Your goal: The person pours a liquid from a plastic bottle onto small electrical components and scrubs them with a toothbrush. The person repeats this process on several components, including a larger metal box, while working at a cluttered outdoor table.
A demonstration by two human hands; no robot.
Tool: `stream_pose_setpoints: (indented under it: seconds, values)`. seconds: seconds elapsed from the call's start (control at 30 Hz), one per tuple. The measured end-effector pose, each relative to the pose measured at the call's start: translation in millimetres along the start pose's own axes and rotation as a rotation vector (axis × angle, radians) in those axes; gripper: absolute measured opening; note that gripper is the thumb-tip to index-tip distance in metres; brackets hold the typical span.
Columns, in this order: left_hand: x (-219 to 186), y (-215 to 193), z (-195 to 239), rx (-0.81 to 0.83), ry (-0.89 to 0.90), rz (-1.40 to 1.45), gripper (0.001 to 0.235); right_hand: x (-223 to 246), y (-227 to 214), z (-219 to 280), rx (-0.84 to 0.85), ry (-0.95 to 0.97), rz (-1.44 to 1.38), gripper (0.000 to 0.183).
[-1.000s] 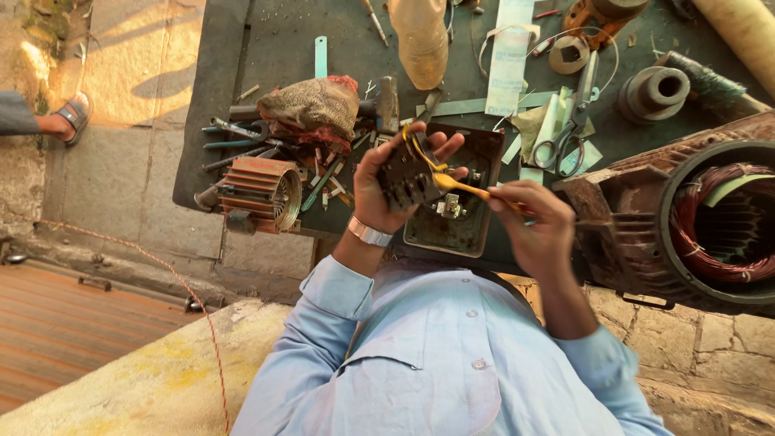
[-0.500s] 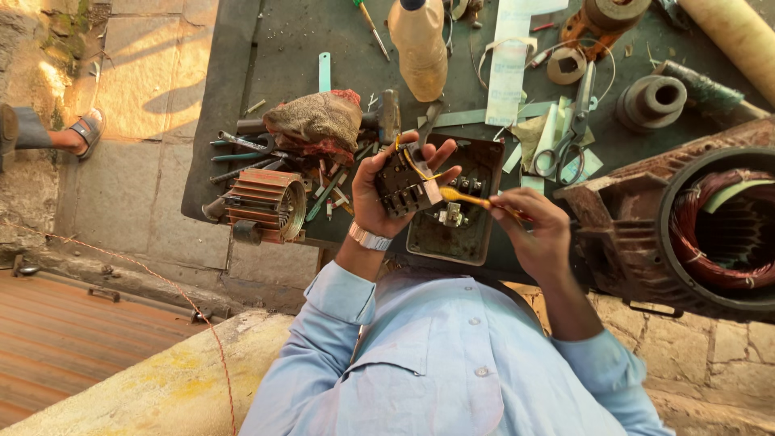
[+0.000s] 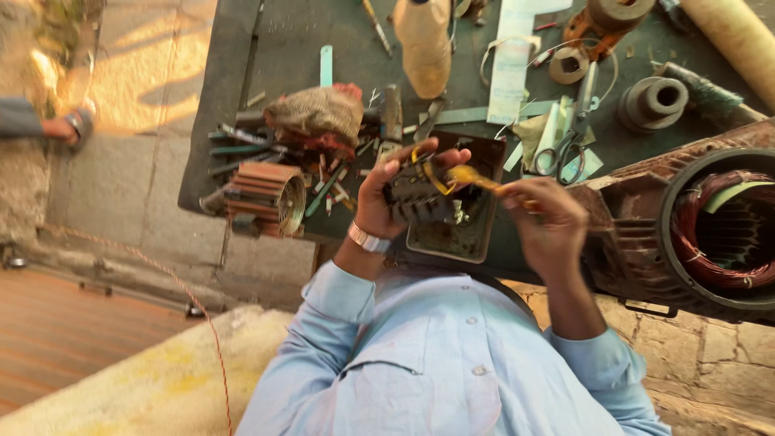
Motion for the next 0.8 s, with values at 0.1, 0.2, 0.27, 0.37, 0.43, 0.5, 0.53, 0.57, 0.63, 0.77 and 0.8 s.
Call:
stream_pose_setpoints:
  seconds: [0.1, 0.2, 0.27, 0.37, 0.43, 0.5, 0.53, 0.57, 0.63, 0.77, 0.8]
  values:
    - [-10, 0, 7, -0.068, 0.000, -0.457, 0.057, 3, -23, 3, -0.053, 0.003, 0.013, 0.016]
    - [-11, 16, 8, -0.074, 0.061, -1.141, 0.056, 31, -38, -3, -0.032, -0.129, 0.218, 0.014]
    - [-11, 30, 8, -0.024, 0.140, -1.368, 0.054, 53, -40, -4, -0.028, -0.252, 0.494, 0.010]
    - [-8, 45, 5, 0.092, 0.248, -1.619, 0.054, 68, -27, -8, 0.007, -0.342, 0.580, 0.006]
    - [-3, 48, 5, 0.146, 0.257, -1.678, 0.057, 71, -15, -7, 0.036, -0.350, 0.546, 0.008]
    - [0, 45, 3, 0.172, 0.217, -1.670, 0.061, 75, -9, -8, 0.048, -0.357, 0.543, 0.010]
    - [-1, 46, 2, 0.174, 0.228, -1.691, 0.059, 77, -9, -8, 0.050, -0.358, 0.558, 0.010]
    - [-1, 46, 3, 0.176, 0.240, -1.712, 0.057, 78, -8, -9, 0.053, -0.360, 0.572, 0.011]
    - [0, 46, 4, 0.181, 0.249, -1.750, 0.055, 81, -13, -10, 0.036, -0.333, 0.617, 0.009]
    - [2, 45, 2, 0.183, 0.264, -1.750, 0.062, 79, -14, -9, 0.067, -0.325, 0.631, 0.009]
    - [1, 45, 0, 0.181, 0.273, -1.736, 0.065, 79, -14, -9, 0.053, -0.339, 0.645, 0.009]
Point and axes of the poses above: each hand's wrist, its own z-axis away from the middle knuckle, its own y-axis out of the palm, x = y × z, the point moved 8 cm from there along -z, towards the middle knuckle, and after that the axes turned 5 degrees about z, right-handed, at the moved point
